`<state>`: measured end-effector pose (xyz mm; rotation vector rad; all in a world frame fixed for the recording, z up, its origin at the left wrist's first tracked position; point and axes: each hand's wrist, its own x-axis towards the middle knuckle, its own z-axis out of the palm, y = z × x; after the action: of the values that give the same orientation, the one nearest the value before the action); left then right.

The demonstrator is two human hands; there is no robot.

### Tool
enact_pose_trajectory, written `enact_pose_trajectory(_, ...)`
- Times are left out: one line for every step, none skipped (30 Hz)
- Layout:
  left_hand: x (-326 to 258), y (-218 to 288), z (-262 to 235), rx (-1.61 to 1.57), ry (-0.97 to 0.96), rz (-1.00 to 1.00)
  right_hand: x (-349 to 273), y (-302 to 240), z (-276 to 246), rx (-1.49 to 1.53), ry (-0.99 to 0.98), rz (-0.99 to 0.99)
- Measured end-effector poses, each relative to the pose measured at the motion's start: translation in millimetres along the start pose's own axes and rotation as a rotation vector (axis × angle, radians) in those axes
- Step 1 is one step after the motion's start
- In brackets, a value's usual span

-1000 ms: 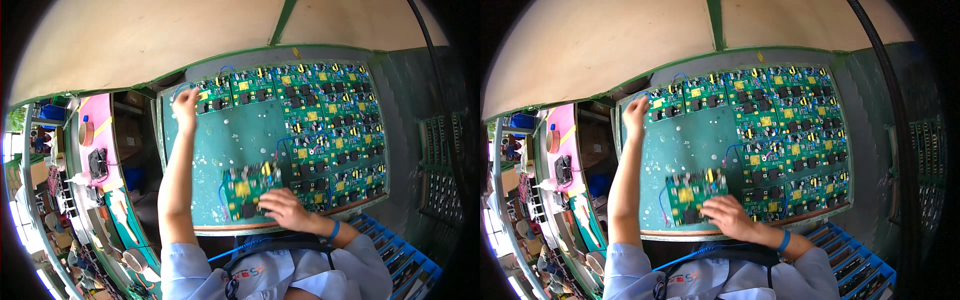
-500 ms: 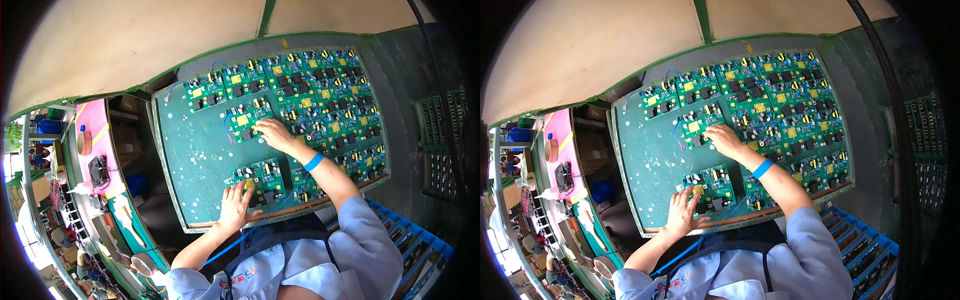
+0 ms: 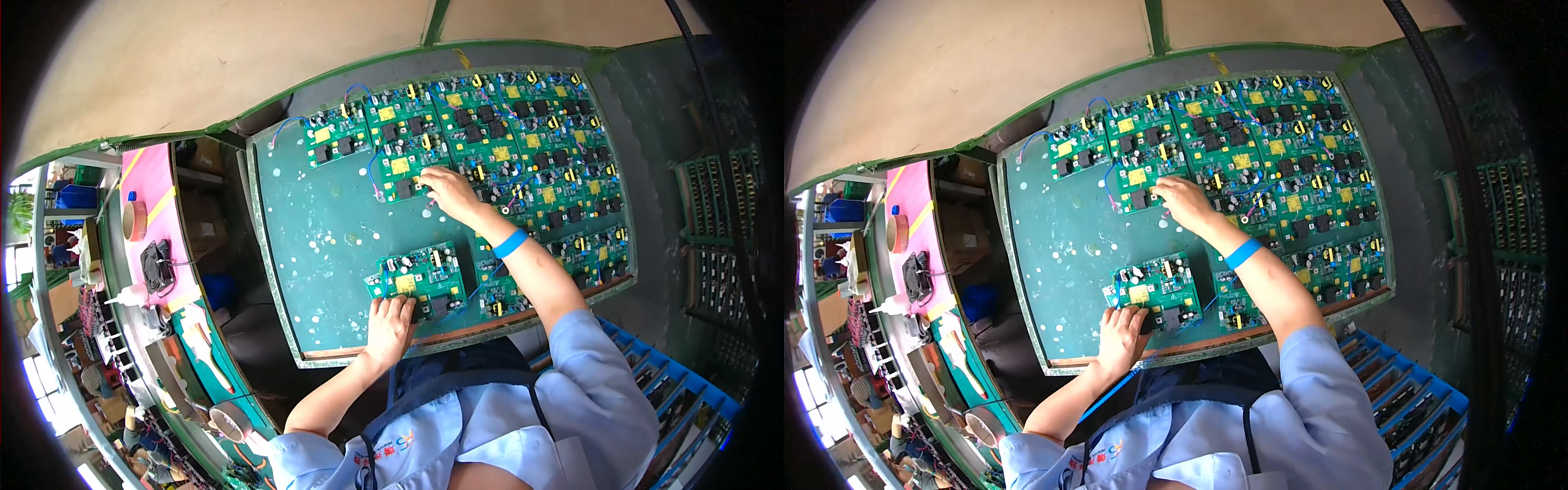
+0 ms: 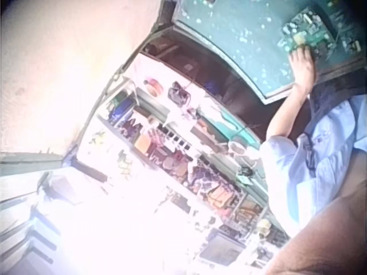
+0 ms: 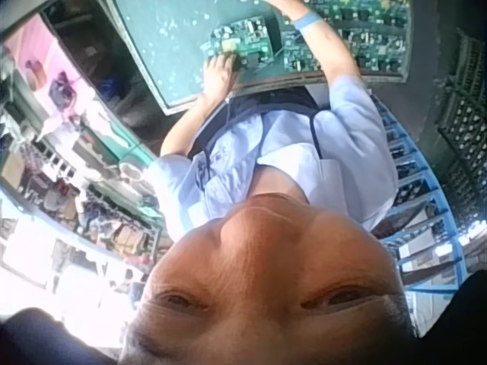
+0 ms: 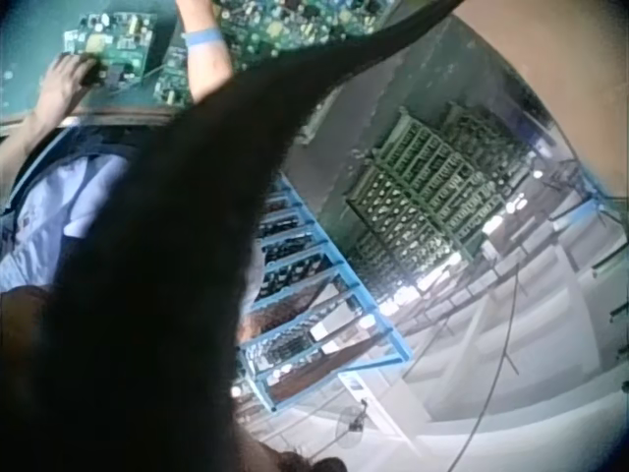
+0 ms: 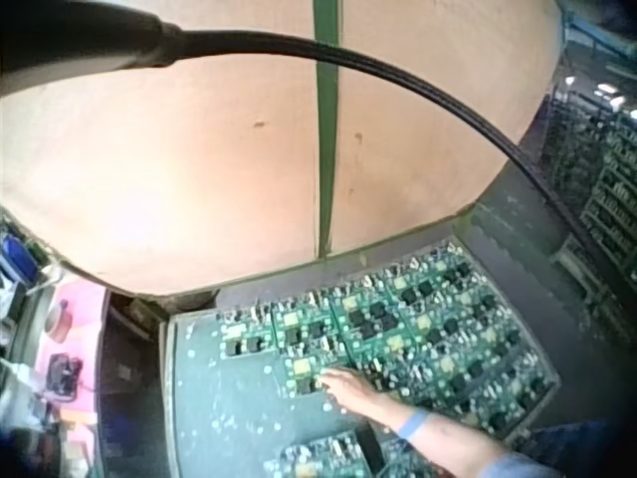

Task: The person assembles green circuit boards at a factory workstation. They pick up boards, use a soldering iron to attach components, and use pliers to trim wires. The person handles multiple boards, stacking them on the table as they work.

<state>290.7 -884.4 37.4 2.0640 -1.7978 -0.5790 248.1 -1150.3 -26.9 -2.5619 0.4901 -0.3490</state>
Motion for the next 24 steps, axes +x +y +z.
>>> enact_pose_trajectory(0.3, -0.3, -0.8, -0.034, 0.012, -0.003, -0.2, -1.2, -0.7, 0.009, -0.005, 0.007)
enact_pose_trajectory(-0.3, -0.4, -1.5, -0.068, 0.026, -0.007, -0.3, -3.0, -1.7, 0.017, -0.009, 0.013)
enact_pose_trajectory(-0.8, 1.8, -7.2, -0.125, 0.035, -0.039, -0.5, -3.8, -2.4, 0.026, -0.013, 0.022)
enact_pose_trajectory(-3.6, 4.6, -15.1, -0.183, 0.045, -0.072, -0.8, -3.3, -2.2, 0.013, -0.011, 0.014)
enact_pose_trajectory(-6.7, 7.5, -25.0, -0.241, 0.055, -0.105, -1.3, -2.3, -1.8, 0.0, -0.009, 0.006)
enact_pose_trajectory(-7.6, 11.2, -44.4, -0.268, 0.059, -0.116, -2.9, -1.0, -1.5, -0.012, -0.003, 0.002)
enact_pose_trajectory(-9.0, 10.9, -62.4, -0.234, 0.057, -0.105, -3.2, 2.4, 0.3, -0.024, 0.001, -0.013)
enact_pose_trajectory(-10.2, 6.6, -77.1, -0.201, 0.054, -0.095, -2.7, 1.1, -0.9, -0.018, -0.019, 0.005)
enact_pose_trajectory(-10.8, -0.2, -87.9, -0.212, 0.071, -0.14, -1.8, -1.9, -5.1, -0.012, -0.039, 0.022)
enact_pose_trajectory(-9.9, -10.4, -97.3, -0.222, 0.086, -0.183, -0.5, -5.4, -9.7, -0.007, -0.057, 0.041)
enact_pose_trajectory(-7.7, -27.9, -99.7, -0.212, 0.143, -0.191, -3.7, -10.4, -12.5, -0.099, 0.032, 0.067)
enact_pose_trajectory(-4.5, -48.0, -99.1, -0.2, 0.203, -0.2, -5.8, -8.0, -11.9, -0.054, 0.094, 0.097)
enact_pose_trajectory(3.0, -67.8, -98.4, -0.119, 0.213, -0.259, -7.9, -9.5, -17.8, -0.045, 0.084, 0.11)
enact_pose_trajectory(10.1, -86.3, -98.0, -0.037, 0.218, -0.324, -11.6, -13.2, -25.8, -0.03, 0.07, 0.122)
enact_pose_trajectory(14.3, -111.1, -89.4, 0.012, 0.247, -0.306, -18.4, -13.9, -28.9, -0.033, -0.021, 0.176)
enact_pose_trajectory(20.7, -136.0, -77.7, 0.059, 0.279, -0.281, -24.8, -15.5, -28.6, -0.085, -0.036, 0.15)
enact_pose_trajectory(28.9, -153.4, -68.4, 0.083, 0.283, -0.265, -32.4, -16.7, -26.2, -0.139, -0.052, 0.125)
enact_pose_trajectory(36.5, -166.9, -59.8, 0.106, 0.287, -0.249, -38.5, -17.3, -23.2, -0.193, -0.069, 0.099)
enact_pose_trajectory(45.4, -174.0, -54.2, 0.104, 0.271, -0.249, -42.0, -17.1, -20.5, -0.209, -0.097, 0.08)
enact_pose_trajectory(52.2, -179.8, -49.1, 0.123, 0.265, -0.233, -41.4, -16.9, -17.8, -0.245, -0.094, 0.055)
enact_pose_trajectory(60.4, -178.9, -47.6, 0.109, 0.272, -0.226, -38.7, -17.7, -13.4, -0.241, -0.108, 0.099)
enact_pose_trajectory(68.3, -176.7, -45.5, 0.095, 0.279, -0.219, -36.7, -16.5, -10.3, -0.236, -0.123, 0.141)
enact_pose_trajectory(74.6, -175.3, -42.9, 0.078, 0.275, -0.227, -37.3, -11.8, -9.0, -0.255, -0.09, 0.112)
enact_pose_trajectory(79.5, -175.4, -42.4, 0.066, 0.268, -0.234, -35.6, -9.8, -7.4, -0.269, -0.054, 0.083)
